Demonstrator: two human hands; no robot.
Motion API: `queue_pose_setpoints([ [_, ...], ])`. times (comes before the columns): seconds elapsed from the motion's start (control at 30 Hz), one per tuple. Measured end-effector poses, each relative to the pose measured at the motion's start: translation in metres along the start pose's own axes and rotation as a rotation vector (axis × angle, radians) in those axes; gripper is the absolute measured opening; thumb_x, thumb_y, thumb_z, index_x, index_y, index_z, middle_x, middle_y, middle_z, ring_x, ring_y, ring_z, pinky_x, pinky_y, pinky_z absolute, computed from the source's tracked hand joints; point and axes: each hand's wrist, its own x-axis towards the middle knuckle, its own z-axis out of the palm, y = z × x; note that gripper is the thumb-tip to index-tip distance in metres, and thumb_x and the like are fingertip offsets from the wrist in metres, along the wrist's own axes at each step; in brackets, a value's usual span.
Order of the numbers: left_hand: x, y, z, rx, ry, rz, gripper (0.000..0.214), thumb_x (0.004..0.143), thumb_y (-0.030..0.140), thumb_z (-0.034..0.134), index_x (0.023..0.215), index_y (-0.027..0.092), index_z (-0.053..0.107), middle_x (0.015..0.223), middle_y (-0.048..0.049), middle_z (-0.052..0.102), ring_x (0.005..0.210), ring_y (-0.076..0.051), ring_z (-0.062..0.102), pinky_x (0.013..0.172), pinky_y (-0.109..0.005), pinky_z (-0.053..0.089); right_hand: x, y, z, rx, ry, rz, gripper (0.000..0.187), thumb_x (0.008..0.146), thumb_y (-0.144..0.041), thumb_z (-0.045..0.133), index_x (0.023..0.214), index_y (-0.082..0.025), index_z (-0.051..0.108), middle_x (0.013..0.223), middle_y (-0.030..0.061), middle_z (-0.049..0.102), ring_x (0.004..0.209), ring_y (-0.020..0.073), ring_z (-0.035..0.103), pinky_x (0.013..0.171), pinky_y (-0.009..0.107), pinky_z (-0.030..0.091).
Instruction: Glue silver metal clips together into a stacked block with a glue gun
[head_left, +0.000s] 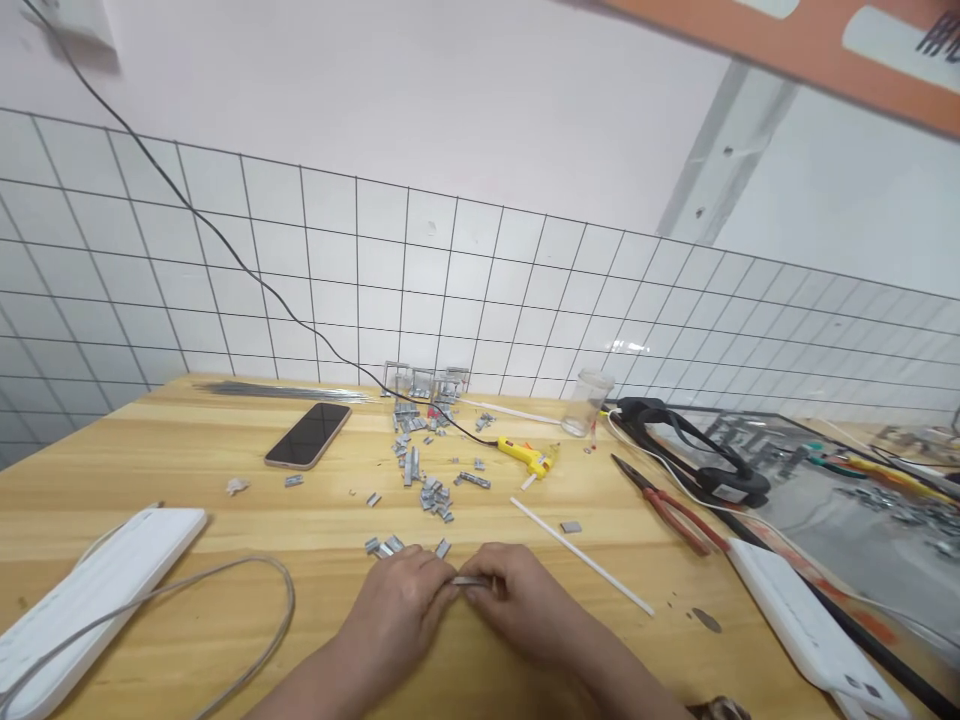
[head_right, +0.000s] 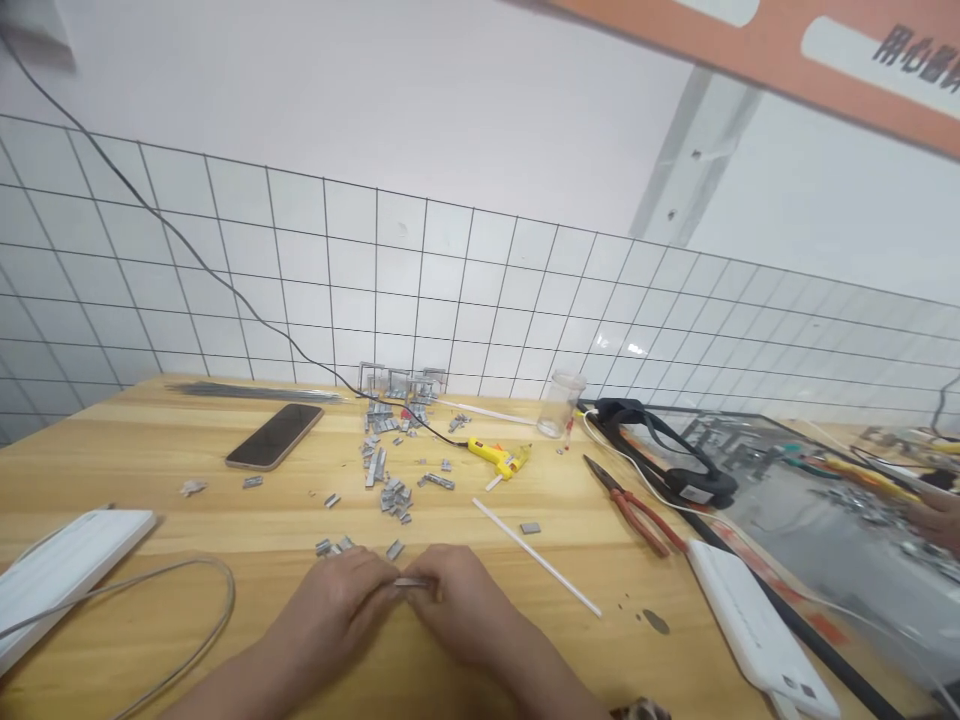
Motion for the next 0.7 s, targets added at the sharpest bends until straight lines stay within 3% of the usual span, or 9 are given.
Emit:
queue_pose_setpoints([
  [0.13,-0.002,0.008,-0.005,-0.046,-0.016,-0.140,0.025,0.090,0.019,0.043,0.077,0.020,0.064,0.079,-0.0047,0.070,0.077,-0.020,0.063,0.067,-0.030,0.044,-0.002,-0.002,0.008,-0.095,0.065,0.012,0.019,0.083,-0.016,0.051,0.080,-0.019,0.070,0.082,0.0043,0.071,0.079,0.0166,0.061,0.072,0.024,0.040],
  [0.33,0.001,0.014,-0.011,-0.099,-0.027,-0.274,0.026,0.086,0.019,0.042,0.069,0.019,0.061,0.071,-0.0032,0.068,0.069,-0.018,0.061,0.060,-0.027,0.038,0.000,-0.004,0.017,-0.226,0.124,0.060,0.019,0.084,-0.019,0.051,0.080,-0.020,0.069,0.083,0.0046,0.071,0.080,0.0175,0.062,0.069,0.024,0.038],
  [0.47,0.001,0.015,-0.010,-0.242,-0.042,-0.391,0.022,0.080,0.019,0.044,0.063,0.018,0.059,0.061,-0.0002,0.063,0.060,-0.016,0.058,0.054,-0.024,0.036,0.006,0.005,0.011,-0.301,0.205,0.147,0.021,0.083,-0.018,0.049,0.078,-0.018,0.068,0.081,0.0073,0.070,0.078,0.0199,0.062,0.066,0.026,0.037],
  [0.6,-0.001,0.016,-0.006,-0.318,-0.080,-0.294,0.023,0.080,0.019,0.045,0.065,0.018,0.063,0.060,0.0010,0.062,0.058,-0.014,0.056,0.055,-0.023,0.037,0.024,0.023,-0.002,-0.289,0.233,0.185,0.021,0.082,-0.015,0.051,0.085,-0.019,0.071,0.086,0.0051,0.072,0.081,0.0191,0.064,0.069,0.025,0.042],
  [0.7,-0.002,0.013,-0.002,-0.319,-0.074,-0.205,0.022,0.081,0.019,0.047,0.070,0.018,0.066,0.065,-0.0004,0.066,0.063,-0.015,0.059,0.060,-0.024,0.041,0.041,0.031,-0.007,-0.275,0.266,0.190,0.034,0.083,-0.012,0.049,0.114,-0.015,0.064,0.102,0.0073,0.070,0.091,0.0172,0.064,0.077,0.024,0.046],
])
